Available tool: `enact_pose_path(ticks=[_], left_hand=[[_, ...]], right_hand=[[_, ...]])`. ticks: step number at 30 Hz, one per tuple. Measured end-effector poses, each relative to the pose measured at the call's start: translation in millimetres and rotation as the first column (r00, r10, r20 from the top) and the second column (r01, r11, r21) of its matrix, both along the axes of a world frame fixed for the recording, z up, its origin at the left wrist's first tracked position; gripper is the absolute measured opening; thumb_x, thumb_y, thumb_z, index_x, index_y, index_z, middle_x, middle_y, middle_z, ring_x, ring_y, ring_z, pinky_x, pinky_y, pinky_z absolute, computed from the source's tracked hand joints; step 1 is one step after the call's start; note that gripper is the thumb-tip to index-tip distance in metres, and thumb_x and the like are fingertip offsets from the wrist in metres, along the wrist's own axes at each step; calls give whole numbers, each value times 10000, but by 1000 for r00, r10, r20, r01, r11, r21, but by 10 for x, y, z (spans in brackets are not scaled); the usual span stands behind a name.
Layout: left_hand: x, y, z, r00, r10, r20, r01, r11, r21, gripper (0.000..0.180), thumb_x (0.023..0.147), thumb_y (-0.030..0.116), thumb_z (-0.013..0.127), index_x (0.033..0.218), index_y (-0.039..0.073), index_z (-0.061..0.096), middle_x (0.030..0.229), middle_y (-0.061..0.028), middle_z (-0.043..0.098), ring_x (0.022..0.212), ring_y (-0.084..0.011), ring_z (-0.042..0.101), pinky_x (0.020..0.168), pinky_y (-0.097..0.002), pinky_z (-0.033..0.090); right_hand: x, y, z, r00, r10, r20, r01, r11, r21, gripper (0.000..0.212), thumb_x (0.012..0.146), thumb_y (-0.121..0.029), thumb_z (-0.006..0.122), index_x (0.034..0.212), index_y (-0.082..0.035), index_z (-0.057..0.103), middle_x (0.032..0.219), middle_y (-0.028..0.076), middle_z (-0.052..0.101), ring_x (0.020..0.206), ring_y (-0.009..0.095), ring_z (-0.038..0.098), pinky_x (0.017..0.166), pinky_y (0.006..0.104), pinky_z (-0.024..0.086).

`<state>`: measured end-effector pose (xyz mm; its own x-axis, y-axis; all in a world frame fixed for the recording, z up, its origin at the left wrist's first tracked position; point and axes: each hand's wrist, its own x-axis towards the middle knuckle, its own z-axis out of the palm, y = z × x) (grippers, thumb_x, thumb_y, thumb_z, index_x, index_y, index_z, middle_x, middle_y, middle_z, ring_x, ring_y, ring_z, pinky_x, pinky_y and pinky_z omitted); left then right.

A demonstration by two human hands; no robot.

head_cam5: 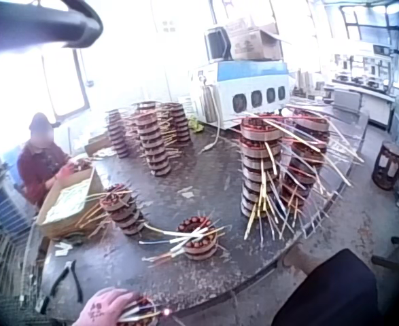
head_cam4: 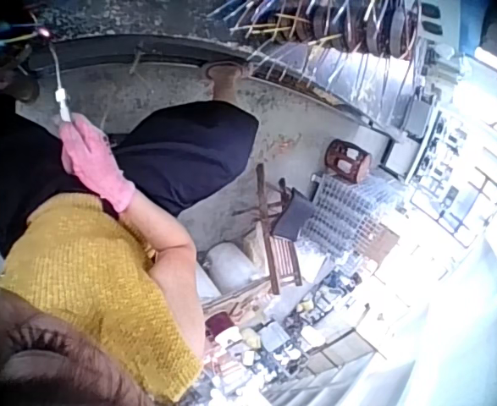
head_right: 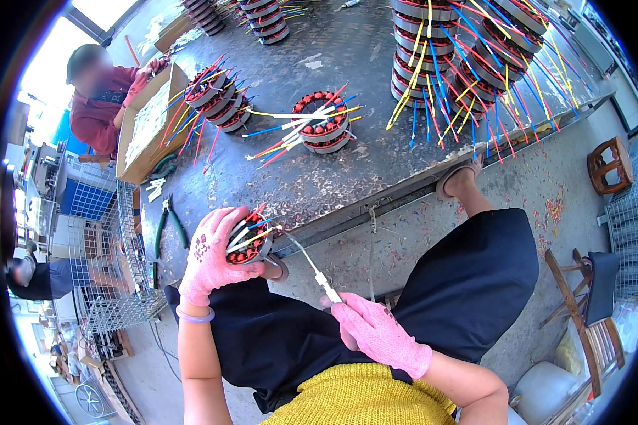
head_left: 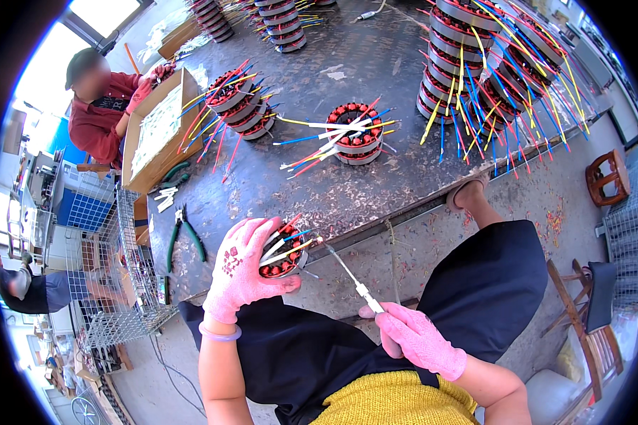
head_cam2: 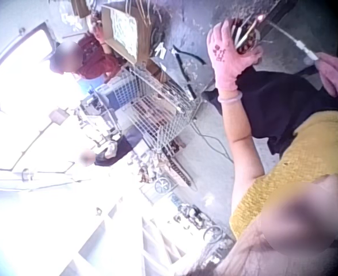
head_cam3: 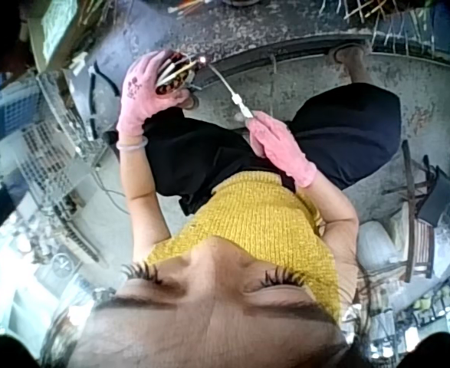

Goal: The person uses a soldering iron to connect wires on a motor stator. They hold the stator with one gloved hand and apply the heated tip to various wire ends while rotating the component on the table.

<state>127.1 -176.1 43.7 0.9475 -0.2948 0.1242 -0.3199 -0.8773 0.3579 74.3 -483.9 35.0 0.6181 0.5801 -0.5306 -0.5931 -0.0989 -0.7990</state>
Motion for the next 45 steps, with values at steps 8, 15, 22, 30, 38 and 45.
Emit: enact_pose_path(ticks=[8,15,22,30,38,45], left_hand=[[-3,8,-1,1000,-1,1,1,1000,0,890,543,493,840,1246,15,572,1148,-156,607,1103,-354,581,1051,-462,402],[5,9,-12,1000,-18,21,18,1000,-4,886,551,498,836,1239,9,567,1140,-156,614,1086,-356,589,1049,-472,399],[12,-2,6,1000,-21,17,21,1000,2,886,551,505,836,1230,5,566,1133,-157,617,1076,-362,591,1040,-469,404],[9,-4,-8,1000,-17,22,16,1000,5,888,543,498,840,1232,8,567,1129,-159,619,1074,-366,591,1040,-469,405],[10,2,-3,999,-35,33,35,999,17,893,549,492,846,1238,-2,566,1164,-173,615,1084,-397,583,955,-472,453],[2,4,-21,999,-21,28,21,1000,5,881,541,478,843,1235,13,562,1142,-150,615,1083,-359,587,1040,-468,404]], right_hand=[[-6,6,-11,999,-16,-38,17,1000,24,346,1049,-249,454,1279,-25,583,636,-20,439,560,54,420,544,238,361],[-6,2,-12,1000,-6,-27,6,1000,24,352,1053,-250,446,1285,-21,578,645,-28,441,568,52,421,547,234,361],[-6,-3,-4,999,-11,-30,12,999,34,351,1053,-241,447,1291,-15,569,646,-29,443,570,49,422,548,232,364],[8,-7,29,1000,-7,-31,8,999,32,342,1052,-232,451,1294,-20,568,649,-31,443,572,49,422,549,230,362],[5,-6,15,1000,-4,-26,5,1000,29,340,1054,-241,454,1292,-28,570,648,-32,441,575,48,418,549,229,359],[-8,-10,-1,999,-26,-47,29,998,61,341,1054,-246,454,1283,-24,576,648,-24,442,573,50,420,548,234,360]])
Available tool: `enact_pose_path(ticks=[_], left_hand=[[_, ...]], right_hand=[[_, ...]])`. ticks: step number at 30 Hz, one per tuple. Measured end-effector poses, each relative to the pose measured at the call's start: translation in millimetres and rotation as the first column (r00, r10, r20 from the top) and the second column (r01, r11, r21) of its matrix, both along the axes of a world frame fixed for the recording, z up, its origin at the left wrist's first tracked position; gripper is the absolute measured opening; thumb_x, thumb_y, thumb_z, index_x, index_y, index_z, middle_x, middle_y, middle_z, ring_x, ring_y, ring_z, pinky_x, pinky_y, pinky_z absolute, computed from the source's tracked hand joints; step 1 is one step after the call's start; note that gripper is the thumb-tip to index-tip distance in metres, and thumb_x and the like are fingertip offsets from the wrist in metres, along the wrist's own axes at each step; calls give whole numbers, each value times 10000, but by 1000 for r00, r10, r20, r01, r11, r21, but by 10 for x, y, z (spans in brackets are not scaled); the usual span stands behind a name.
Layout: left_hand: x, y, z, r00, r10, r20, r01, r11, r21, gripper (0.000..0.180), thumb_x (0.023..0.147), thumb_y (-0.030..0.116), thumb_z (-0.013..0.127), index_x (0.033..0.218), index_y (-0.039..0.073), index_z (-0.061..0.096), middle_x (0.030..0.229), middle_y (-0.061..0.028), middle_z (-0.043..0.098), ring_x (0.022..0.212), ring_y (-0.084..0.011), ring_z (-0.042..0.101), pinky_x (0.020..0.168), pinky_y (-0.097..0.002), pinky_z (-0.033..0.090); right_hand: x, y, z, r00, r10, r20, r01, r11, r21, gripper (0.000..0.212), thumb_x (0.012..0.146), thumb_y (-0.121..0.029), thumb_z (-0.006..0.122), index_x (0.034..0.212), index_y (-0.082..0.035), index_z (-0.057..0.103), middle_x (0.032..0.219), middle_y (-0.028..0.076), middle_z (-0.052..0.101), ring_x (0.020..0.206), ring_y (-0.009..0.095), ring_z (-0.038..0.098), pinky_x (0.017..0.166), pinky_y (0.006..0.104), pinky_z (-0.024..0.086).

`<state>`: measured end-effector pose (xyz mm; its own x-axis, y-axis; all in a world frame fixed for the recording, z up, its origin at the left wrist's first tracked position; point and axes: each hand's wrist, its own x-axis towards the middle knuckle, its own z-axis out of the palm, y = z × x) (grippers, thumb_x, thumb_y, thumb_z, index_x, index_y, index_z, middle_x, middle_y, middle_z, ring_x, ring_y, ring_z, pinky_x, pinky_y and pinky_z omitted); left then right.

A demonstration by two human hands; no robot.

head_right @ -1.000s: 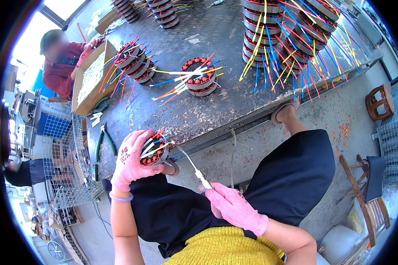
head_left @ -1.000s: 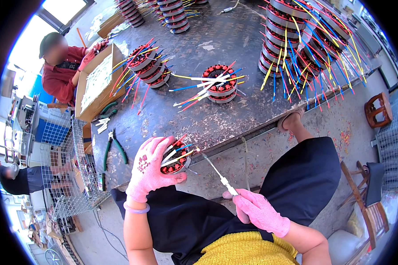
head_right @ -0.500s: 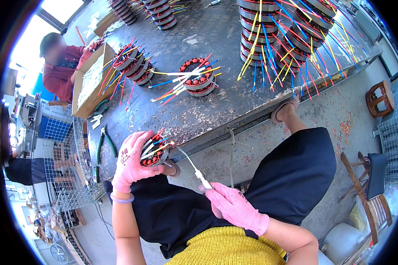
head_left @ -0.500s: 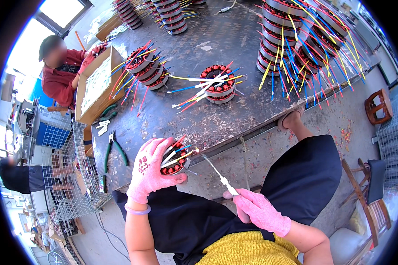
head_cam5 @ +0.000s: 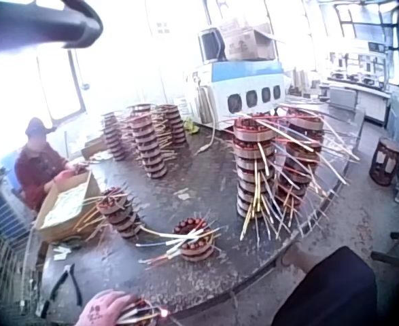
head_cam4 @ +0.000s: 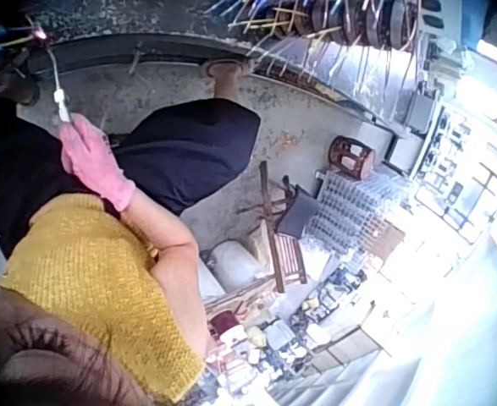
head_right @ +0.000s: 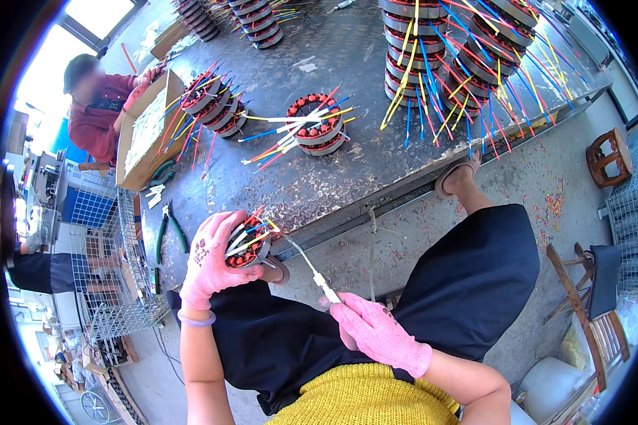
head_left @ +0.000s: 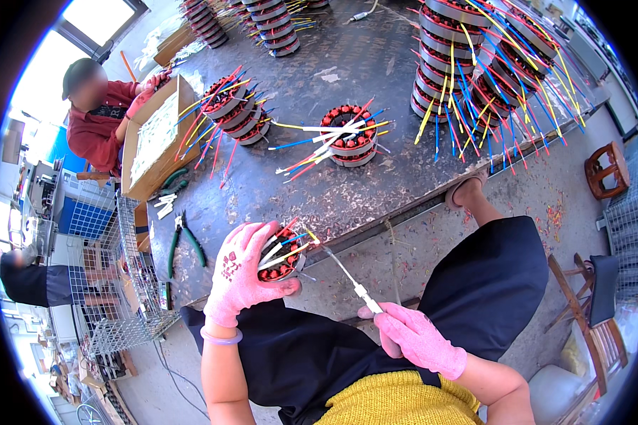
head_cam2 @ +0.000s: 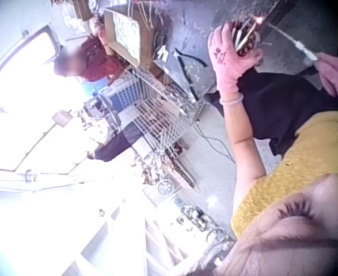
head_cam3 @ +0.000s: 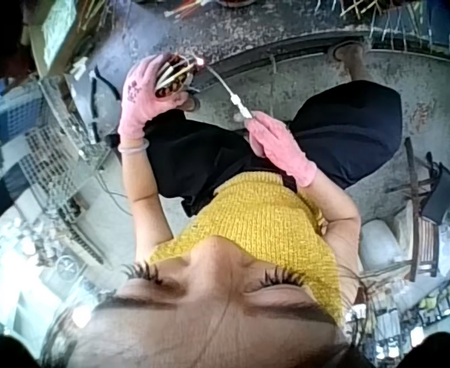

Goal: The person uses a soldering iron to connect wires on a motor stator. They hold the stator with one gloved hand and apply the heated tip to various wire ends while rotating the component on the table.

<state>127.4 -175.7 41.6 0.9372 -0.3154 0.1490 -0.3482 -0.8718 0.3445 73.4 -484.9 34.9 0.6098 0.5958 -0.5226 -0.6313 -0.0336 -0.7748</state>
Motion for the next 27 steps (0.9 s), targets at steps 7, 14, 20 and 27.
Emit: enact_pose_path(ticks=[7,14,20,27], left_hand=[[2,8,-3,1000,-5,-1,5,1000,-3,885,548,487,842,1239,10,560,1137,-151,616,1086,-351,591,1058,-473,390],[1,-2,22,1000,8,-13,-8,1000,-1,885,548,491,842,1236,7,567,1132,-157,617,1086,-352,595,1064,-477,388],[10,-9,16,1000,-6,-11,6,1000,-15,883,545,489,845,1230,6,569,1128,-158,620,1074,-351,601,1056,-476,397],[-14,34,17,999,30,-12,-30,997,-66,890,516,459,856,1228,4,574,1133,-170,614,1075,-381,589,1003,-467,434]], right_hand=[[-10,2,-13,1000,-6,28,6,1000,-12,338,1053,-240,451,1273,-21,586,648,-17,445,570,54,424,546,237,361],[12,11,27,999,11,43,-10,999,-31,338,1053,-233,452,1286,-18,570,644,-34,437,563,44,415,535,223,345],[7,1,16,1000,-1,0,1,1000,-2,346,1054,-233,456,1304,-15,555,645,-36,435,556,41,401,524,217,329],[5,-29,-1,997,-73,-32,75,996,41,351,1047,-231,465,1304,-13,561,642,-24,450,563,50,413,521,219,319]])
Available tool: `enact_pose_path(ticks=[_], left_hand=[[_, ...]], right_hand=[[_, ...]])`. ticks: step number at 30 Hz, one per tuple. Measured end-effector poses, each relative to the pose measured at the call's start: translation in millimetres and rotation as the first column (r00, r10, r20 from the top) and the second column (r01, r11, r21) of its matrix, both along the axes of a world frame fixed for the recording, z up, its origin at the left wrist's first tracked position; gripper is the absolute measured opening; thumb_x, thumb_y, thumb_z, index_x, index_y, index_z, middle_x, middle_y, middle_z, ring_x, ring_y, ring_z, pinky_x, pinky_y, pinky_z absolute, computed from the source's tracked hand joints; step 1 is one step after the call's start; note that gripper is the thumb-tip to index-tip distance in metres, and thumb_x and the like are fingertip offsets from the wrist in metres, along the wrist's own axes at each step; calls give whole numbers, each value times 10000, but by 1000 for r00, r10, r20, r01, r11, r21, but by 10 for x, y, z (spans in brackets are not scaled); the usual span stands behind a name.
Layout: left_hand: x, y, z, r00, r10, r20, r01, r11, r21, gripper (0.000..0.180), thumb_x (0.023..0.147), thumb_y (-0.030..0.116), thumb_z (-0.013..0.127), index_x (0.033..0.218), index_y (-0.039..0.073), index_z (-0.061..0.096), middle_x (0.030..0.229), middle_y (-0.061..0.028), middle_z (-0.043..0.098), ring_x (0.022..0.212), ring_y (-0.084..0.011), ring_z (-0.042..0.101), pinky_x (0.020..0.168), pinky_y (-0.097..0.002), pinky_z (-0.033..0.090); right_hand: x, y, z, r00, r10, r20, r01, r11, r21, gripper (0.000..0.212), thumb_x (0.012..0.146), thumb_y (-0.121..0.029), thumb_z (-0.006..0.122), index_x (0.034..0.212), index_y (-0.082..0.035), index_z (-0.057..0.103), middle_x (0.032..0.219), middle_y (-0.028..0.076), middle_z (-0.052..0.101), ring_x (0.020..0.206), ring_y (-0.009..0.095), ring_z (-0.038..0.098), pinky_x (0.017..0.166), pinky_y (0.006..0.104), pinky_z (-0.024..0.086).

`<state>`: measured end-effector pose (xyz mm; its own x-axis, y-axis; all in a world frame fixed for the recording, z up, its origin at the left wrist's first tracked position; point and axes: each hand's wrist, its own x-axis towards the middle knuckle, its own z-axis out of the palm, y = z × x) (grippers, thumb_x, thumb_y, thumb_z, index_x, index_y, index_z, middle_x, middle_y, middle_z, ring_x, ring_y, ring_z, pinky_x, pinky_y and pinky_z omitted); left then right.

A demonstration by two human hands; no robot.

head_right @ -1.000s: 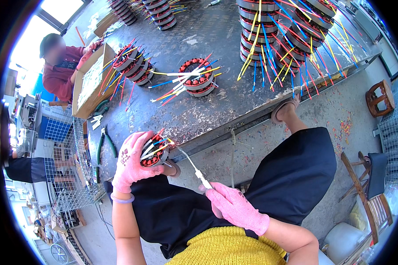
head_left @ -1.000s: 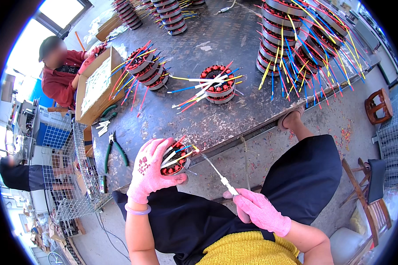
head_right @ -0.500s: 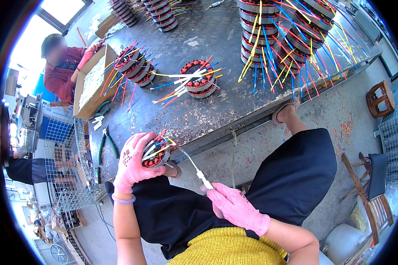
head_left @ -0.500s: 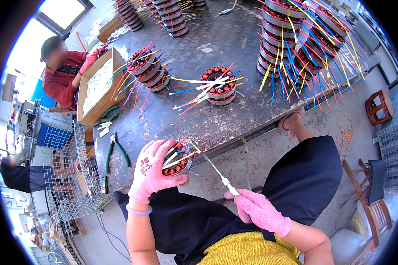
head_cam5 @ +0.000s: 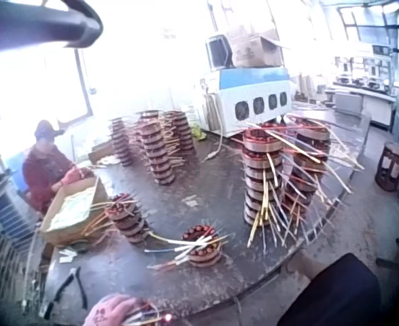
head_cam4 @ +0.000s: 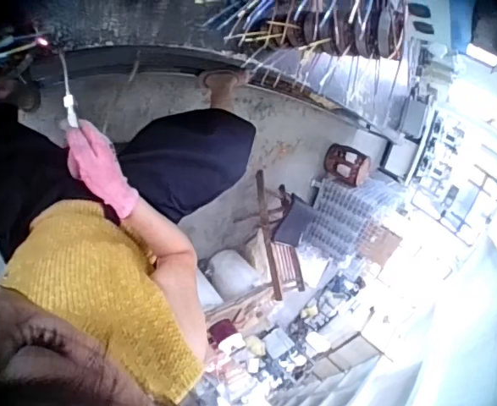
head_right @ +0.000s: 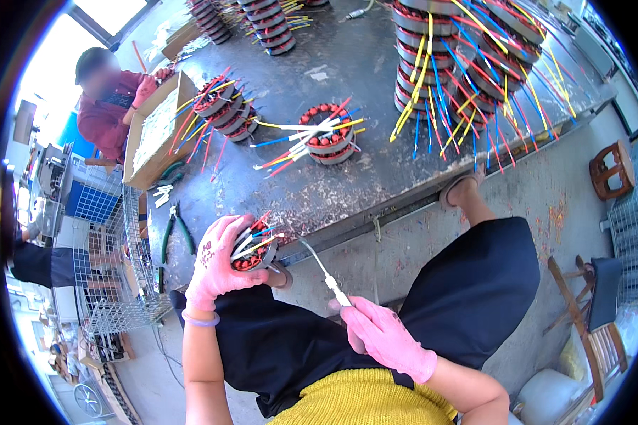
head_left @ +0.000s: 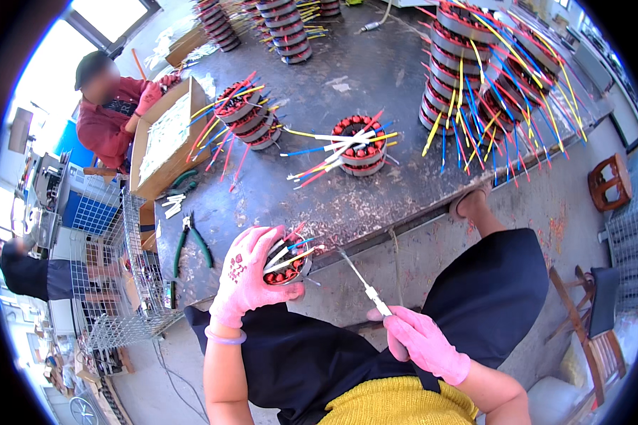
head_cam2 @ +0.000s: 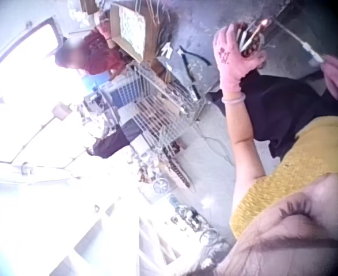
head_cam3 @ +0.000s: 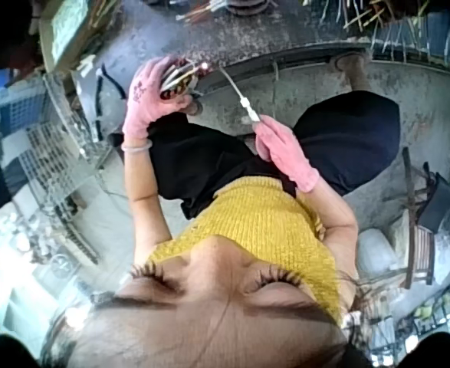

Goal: The person uses a soldering iron to connect wires on a motor stator. They hold the stator with one gloved hand and apply the heated tip to various wire ends while rotating the component on the table.

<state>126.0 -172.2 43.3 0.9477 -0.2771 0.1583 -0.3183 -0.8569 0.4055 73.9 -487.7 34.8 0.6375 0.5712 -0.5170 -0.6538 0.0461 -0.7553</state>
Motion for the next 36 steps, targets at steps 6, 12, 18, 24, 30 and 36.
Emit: enact_pose_path(ticks=[6,12,18,24,30,36], left_hand=[[-89,1,199,1000,27,-8,-28,981,-190,955,509,476,862,1281,6,554,1180,-198,586,1114,-405,564,992,-468,439],[-202,-66,329,999,44,21,-35,943,-330,974,535,480,873,1306,-7,531,1186,-189,590,1112,-384,570,984,-450,439],[-105,53,157,982,154,112,-131,973,-189,917,573,481,866,1279,-3,536,1150,-174,609,1059,-378,589,941,-452,458],[-89,47,91,974,205,99,-192,974,-122,895,600,489,847,1265,-26,540,1106,-175,615,1030,-364,599,926,-444,462],[-72,14,66,971,215,105,-209,976,-65,868,606,469,845,1255,-21,544,1112,-163,622,1058,-364,593,966,-450,446],[-56,-4,32,970,225,86,-220,973,-67,861,604,466,849,1253,-12,548,1121,-153,624,1063,-362,593,977,-449,442]], right_hand=[[19,-119,94,995,-96,36,96,995,2,334,1045,-183,467,1303,11,551,623,-16,486,523,65,396,492,226,301],[50,-149,314,990,-94,107,105,989,-103,427,1032,-306,463,1278,29,558,605,-25,492,514,47,381,488,205,267],[-46,-114,233,1000,-17,25,18,999,-33,384,1046,-218,473,1337,27,524,629,-30,493,566,52,429,532,209,313],[-113,-36,184,998,70,-1,-70,997,-24,379,1037,-226,478,1340,-5,538,635,-32,490,552,45,406,523,207,311],[-84,18,177,983,178,44,-172,978,-114,415,1033,-285,466,1337,-12,541,611,-30,486,528,41,411,507,209,311],[-105,28,111,982,164,98,-155,983,-96,418,1036,-291,458,1338,-14,539,606,-26,495,509,40,405,488,216,308]])
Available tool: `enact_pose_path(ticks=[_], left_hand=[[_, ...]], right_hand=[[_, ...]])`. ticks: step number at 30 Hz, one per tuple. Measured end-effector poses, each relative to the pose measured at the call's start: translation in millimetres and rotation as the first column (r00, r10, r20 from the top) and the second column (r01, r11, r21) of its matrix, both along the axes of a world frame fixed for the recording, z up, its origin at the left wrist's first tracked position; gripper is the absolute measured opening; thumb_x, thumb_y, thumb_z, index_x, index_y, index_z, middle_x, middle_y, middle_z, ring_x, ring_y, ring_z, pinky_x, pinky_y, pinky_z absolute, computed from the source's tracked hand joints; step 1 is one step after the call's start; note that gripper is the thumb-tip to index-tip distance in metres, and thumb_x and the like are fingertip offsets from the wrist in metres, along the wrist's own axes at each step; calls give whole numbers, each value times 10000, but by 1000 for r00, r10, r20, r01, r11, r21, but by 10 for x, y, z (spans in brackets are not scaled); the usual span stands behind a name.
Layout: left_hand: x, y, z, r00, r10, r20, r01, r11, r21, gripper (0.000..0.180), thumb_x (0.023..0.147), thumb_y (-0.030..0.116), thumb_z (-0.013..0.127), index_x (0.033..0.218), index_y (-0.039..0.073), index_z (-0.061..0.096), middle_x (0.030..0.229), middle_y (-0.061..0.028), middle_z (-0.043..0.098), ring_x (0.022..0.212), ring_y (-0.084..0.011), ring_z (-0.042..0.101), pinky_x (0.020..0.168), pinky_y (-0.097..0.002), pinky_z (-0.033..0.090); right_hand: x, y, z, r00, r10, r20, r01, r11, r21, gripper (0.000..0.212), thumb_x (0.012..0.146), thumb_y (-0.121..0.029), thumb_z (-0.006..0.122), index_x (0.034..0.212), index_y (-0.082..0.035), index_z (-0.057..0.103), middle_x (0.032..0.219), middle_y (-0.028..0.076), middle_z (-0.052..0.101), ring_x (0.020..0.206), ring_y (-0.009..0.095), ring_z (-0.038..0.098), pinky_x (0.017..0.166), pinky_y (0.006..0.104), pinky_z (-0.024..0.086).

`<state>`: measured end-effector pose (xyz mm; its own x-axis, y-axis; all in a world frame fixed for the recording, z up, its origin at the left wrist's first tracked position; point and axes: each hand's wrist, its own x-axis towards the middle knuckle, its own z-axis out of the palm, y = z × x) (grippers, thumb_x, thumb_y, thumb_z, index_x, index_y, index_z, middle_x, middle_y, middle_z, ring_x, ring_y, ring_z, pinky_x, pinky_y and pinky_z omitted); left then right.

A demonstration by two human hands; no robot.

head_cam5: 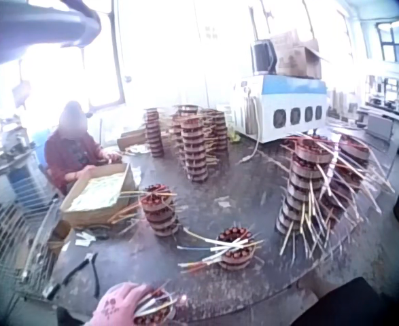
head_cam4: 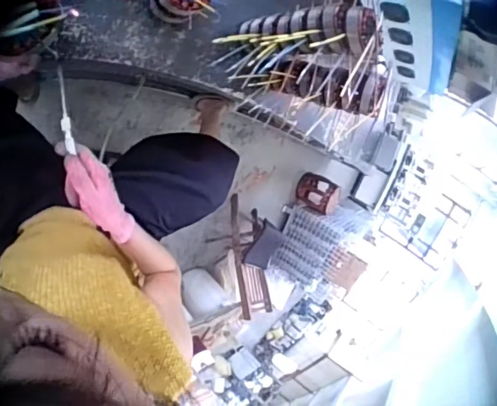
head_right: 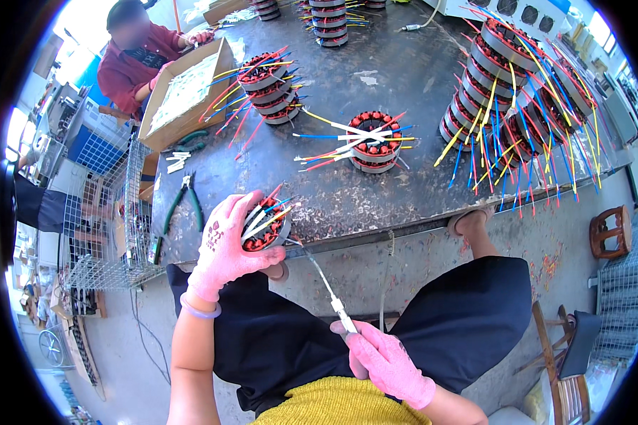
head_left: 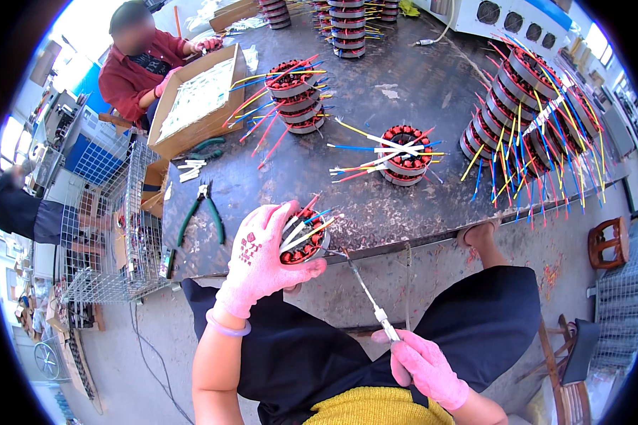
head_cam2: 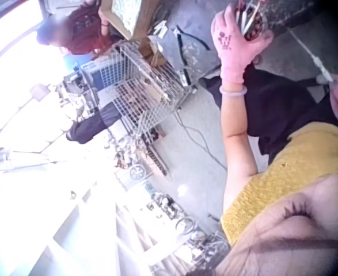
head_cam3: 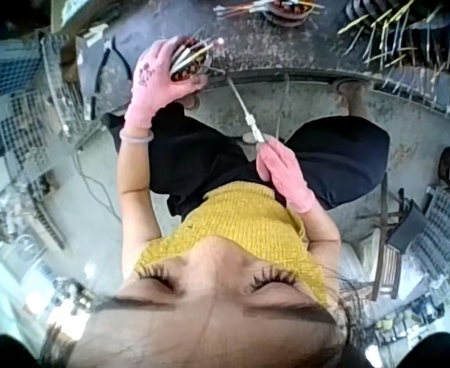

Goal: The person uses a soldering iron to connect wires on a motor stator. They hold the stator with one gloved hand and apply the heated tip to various wire ends while rotating the component on the table.

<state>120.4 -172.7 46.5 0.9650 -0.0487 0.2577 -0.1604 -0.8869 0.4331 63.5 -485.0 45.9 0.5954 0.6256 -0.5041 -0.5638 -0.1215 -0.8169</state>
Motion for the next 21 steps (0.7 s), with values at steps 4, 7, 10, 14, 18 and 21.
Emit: enact_pose_path(ticks=[4,7,10,14,18,21], left_hand=[[7,-11,-2,1000,-7,-1,7,1000,17,857,606,464,851,1250,-14,549,1125,-154,625,1060,-359,595,974,-448,443],[3,-12,-5,1000,-7,2,7,1000,21,859,606,463,852,1250,-17,547,1127,-154,625,1059,-358,598,974,-446,442],[7,-16,-12,1000,-13,-3,13,1000,11,865,606,465,852,1253,-19,545,1129,-154,625,1063,-356,596,979,-446,439],[16,-18,-20,1000,-9,-7,9,1000,11,872,604,469,851,1257,-20,542,1132,-152,624,1076,-356,590,985,-447,434],[2,-1,-26,1000,-10,-2,10,1000,22,877,598,468,853,1257,-22,543,1131,-151,624,1081,-355,587,986,-448,433],[8,-8,-30,1000,-11,-3,11,1000,22,882,596,464,856,1261,-22,540,1137,-152,623,1082,-360,585,987,-449,432]], right_hand=[[-13,2,-23,999,-12,-49,12,1000,-3,416,1037,-292,450,1330,-11,541,605,-24,508,489,42,405,478,224,315],[12,9,-21,1000,7,-10,-7,1000,-12,417,1036,-292,452,1330,-9,541,603,-21,513,486,44,412,481,227,324],[15,3,-32,1000,10,23,-9,1000,-12,418,1033,-289,457,1330,-7,541,600,-16,512,499,47,423,491,226,332],[18,26,-9,1000,-5,-15,5,1000,-18,413,1033,-282,457,1328,-8,545,600,-16,511,513,49,431,505,224,338],[9,22,-14,998,-5,-66,5,1000,-2,398,1037,-271,453,1330,-18,547,606,-20,511,511,44,423,498,220,330],[8,15,3,997,-14,-76,13,1000,-7,390,1039,-262,456,1331,-21,547,610,-24,512,510,37,412,488,212,317]])
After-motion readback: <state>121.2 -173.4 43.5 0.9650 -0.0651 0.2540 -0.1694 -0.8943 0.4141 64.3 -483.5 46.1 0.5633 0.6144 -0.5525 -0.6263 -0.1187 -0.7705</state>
